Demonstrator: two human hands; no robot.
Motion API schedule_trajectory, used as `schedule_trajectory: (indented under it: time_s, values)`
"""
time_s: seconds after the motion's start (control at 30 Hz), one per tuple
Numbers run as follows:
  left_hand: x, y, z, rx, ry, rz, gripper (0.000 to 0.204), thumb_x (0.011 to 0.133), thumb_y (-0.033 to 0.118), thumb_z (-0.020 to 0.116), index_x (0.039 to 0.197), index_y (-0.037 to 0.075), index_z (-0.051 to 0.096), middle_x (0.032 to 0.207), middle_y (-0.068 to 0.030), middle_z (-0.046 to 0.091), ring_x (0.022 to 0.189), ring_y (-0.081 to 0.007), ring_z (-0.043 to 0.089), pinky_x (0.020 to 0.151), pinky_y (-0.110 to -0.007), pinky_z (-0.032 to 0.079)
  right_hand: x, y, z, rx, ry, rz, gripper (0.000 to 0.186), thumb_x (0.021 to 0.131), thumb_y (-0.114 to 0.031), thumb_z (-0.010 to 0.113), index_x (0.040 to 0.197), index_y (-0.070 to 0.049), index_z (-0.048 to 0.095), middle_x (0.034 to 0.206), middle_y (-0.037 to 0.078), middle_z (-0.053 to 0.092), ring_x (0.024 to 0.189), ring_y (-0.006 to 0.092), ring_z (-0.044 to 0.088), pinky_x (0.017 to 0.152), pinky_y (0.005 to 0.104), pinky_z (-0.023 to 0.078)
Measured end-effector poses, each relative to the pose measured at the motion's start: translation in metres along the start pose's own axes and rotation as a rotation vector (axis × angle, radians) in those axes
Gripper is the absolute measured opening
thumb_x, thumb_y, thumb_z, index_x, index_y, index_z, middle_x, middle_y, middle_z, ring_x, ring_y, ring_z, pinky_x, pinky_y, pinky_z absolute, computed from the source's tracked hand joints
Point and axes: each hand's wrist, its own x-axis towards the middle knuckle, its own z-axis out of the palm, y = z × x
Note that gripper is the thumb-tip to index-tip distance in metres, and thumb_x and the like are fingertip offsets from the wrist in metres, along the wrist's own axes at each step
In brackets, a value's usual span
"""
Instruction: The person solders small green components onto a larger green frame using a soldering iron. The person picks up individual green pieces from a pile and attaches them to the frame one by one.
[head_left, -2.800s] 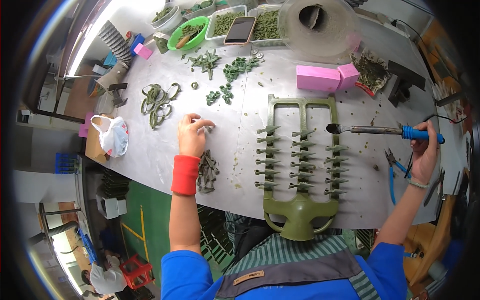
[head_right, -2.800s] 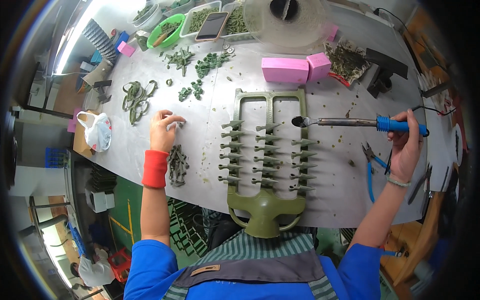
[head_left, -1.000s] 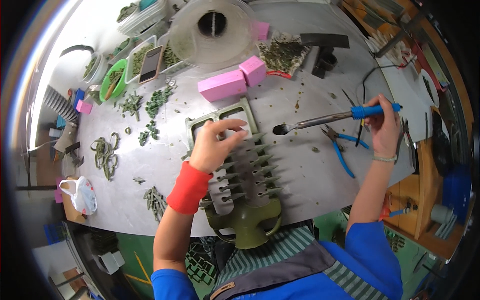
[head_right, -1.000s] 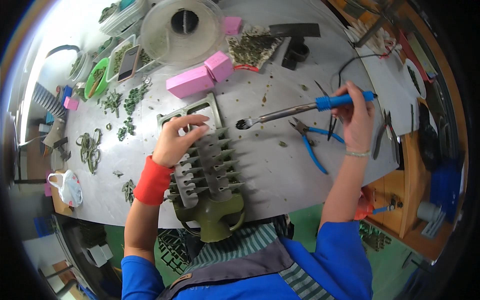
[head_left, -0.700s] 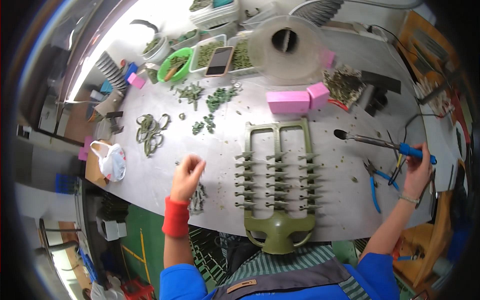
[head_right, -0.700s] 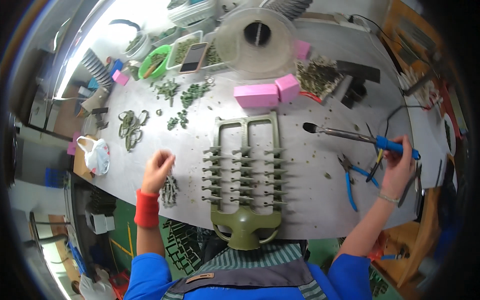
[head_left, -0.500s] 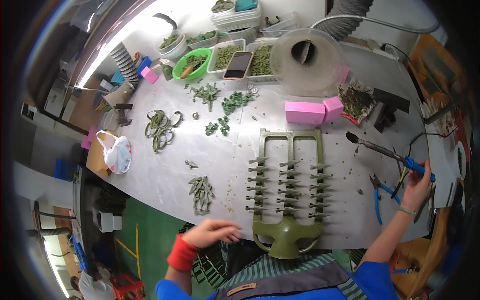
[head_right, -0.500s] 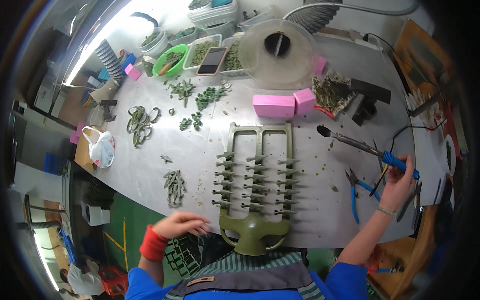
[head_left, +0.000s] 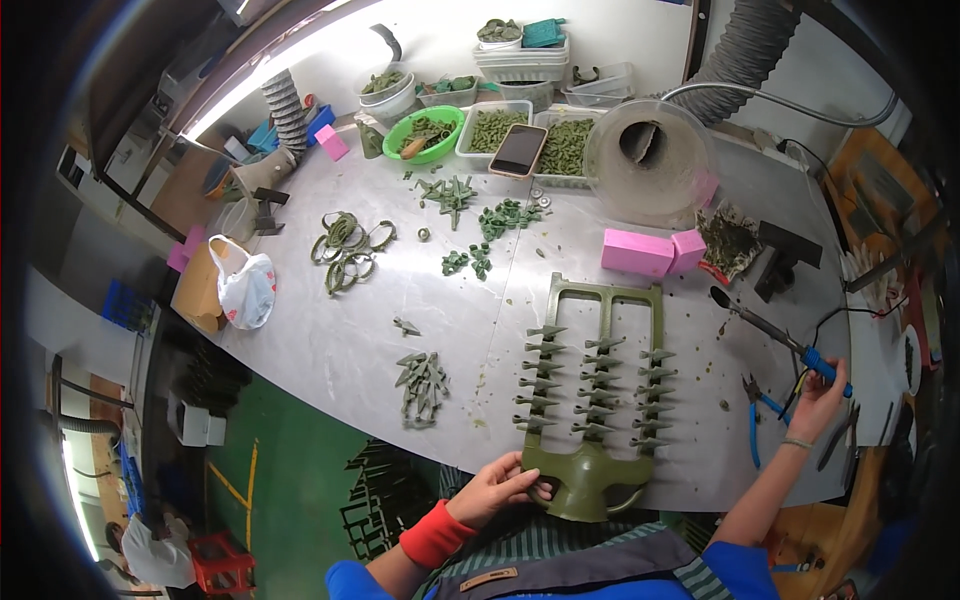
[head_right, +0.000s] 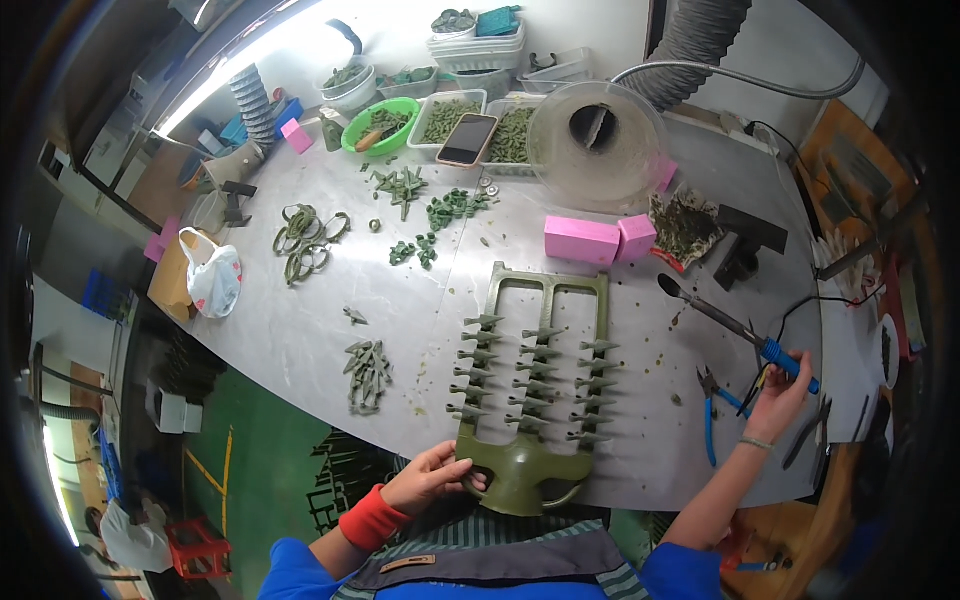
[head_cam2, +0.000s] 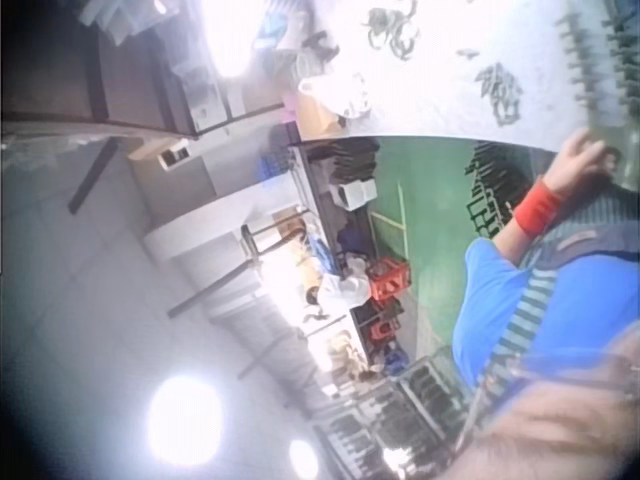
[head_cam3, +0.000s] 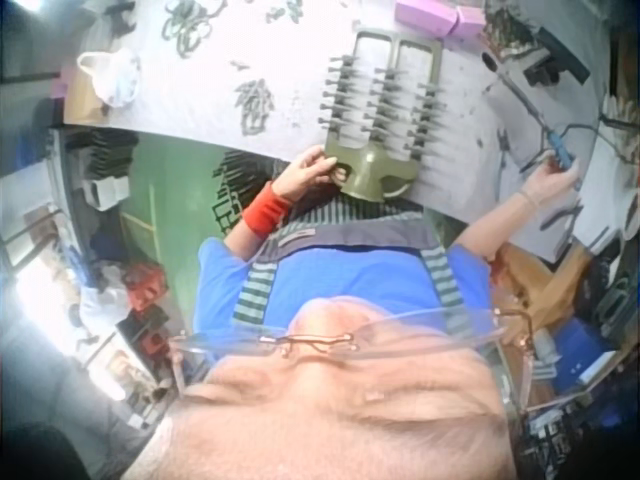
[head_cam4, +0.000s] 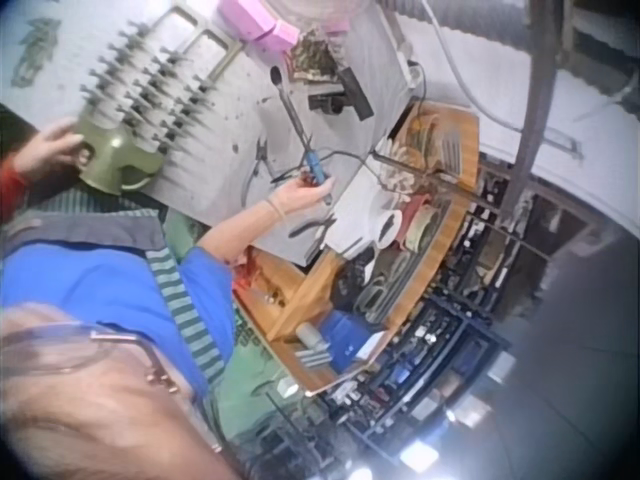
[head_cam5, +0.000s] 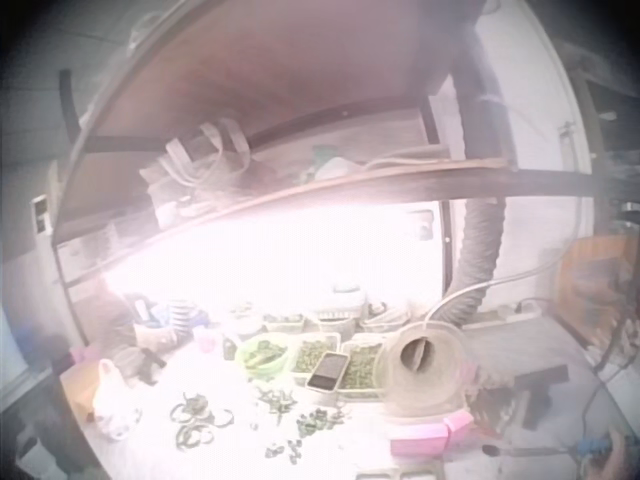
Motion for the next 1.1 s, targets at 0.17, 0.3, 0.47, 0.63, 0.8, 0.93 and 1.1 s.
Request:
schedule_trajectory:
  time_s: [0.17, 0.3, 0.47, 0.63, 0.8, 0.93, 1.1]
  values:
    - [-0.004, 0.003, 0.004, -0.032, -0.008, -0.037, 0.036, 0.099, 0.022, 0.052, 0.131, 0.007, 0.046, 0.112, -0.0063, 0.064, 0.103, -0.0159, 0.063, 0.09, -0.031, 0.05, 0.006, 0.007, -0.006, 0.029, -0.011, 0.007, 0.023, 0.091, -0.024, 0.064, 0.087, -0.002, 0.062, 0.081, 0.005, 0.061, 0.062, 0.0104, 0.056, 0.058, 0.0203, 0.05]
    - [-0.004, 0.006, 0.005, -0.029, 0.025, -0.053, 0.039, 0.099, 0.021, 0.052, 0.134, 0.008, 0.044, 0.113, -0.008, 0.064, 0.103, -0.0185, 0.065, 0.089, -0.032, 0.052, 0.002, 0.007, 0.001, 0.031, -0.003, 0.009, 0.023, 0.091, -0.023, 0.064, 0.087, -0.001, 0.061, 0.082, 0.006, 0.062, 0.062, 0.0107, 0.055, 0.058, 0.0205, 0.05]
    - [-0.001, 0.003, 0.007, -0.048, 0.031, -0.041, 0.036, 0.099, 0.021, 0.051, 0.133, 0.008, 0.044, 0.107, -0.0064, 0.064, 0.102, -0.018, 0.064, 0.088, -0.032, 0.052, 0.0, 0.002, 0.002, 0.008, 0.011, 0.013, 0.024, 0.09, -0.024, 0.065, 0.086, -0.001, 0.06, 0.081, 0.006, 0.061, 0.061, 0.0107, 0.055, 0.057, 0.0206, 0.05]
    - [-0.004, 0.004, 0.009, -0.083, 0.041, -0.051, 0.031, 0.1, 0.022, 0.05, 0.128, 0.01, 0.046, 0.094, -0.0024, 0.059, 0.099, -0.0162, 0.063, 0.085, -0.031, 0.052, 0.002, 0.008, 0.001, 0.01, -0.006, 0.004, 0.024, 0.091, -0.024, 0.064, 0.086, -0.002, 0.061, 0.079, 0.005, 0.062, 0.059, 0.0111, 0.056, 0.056, 0.0207, 0.049]
    - [-0.003, 0.007, 0.012, 0.014, 0.044, -0.087, 0.031, 0.1, 0.026, 0.05, 0.128, 0.013, 0.046, 0.095, -0.0009, 0.059, 0.101, -0.0134, 0.061, 0.083, -0.027, 0.05, 0.005, 0.006, -0.006, -0.002, -0.01, -0.024, 0.023, 0.092, -0.024, 0.063, 0.086, -0.002, 0.062, 0.079, 0.005, 0.062, 0.059, 0.0104, 0.057, 0.056, 0.0201, 0.05]
    - [-0.005, 0.007, 0.013, -0.017, 0.019, -0.082, 0.032, 0.1, 0.026, 0.05, 0.128, 0.012, 0.045, 0.097, -0.0013, 0.059, 0.101, -0.0124, 0.06, 0.086, -0.029, 0.049, 0.005, 0.006, -0.006, -0.01, -0.015, -0.015, 0.024, 0.092, -0.025, 0.063, 0.085, -0.002, 0.061, 0.078, 0.004, 0.061, 0.059, 0.0103, 0.057, 0.056, 0.0195, 0.05]
    - [-0.004, 0.014, 0.002, 0.015, 0.033, -0.106, 0.035, 0.1, 0.026, 0.05, 0.13, 0.007, 0.047, 0.103, -0.0042, 0.061, 0.101, -0.0131, 0.06, 0.086, -0.029, 0.05, 0.001, 0.007, 0.001, -0.033, 0.002, -0.009, 0.024, 0.092, -0.026, 0.063, 0.085, -0.003, 0.061, 0.075, 0.004, 0.061, 0.058, 0.0099, 0.057, 0.056, 0.0187, 0.049]
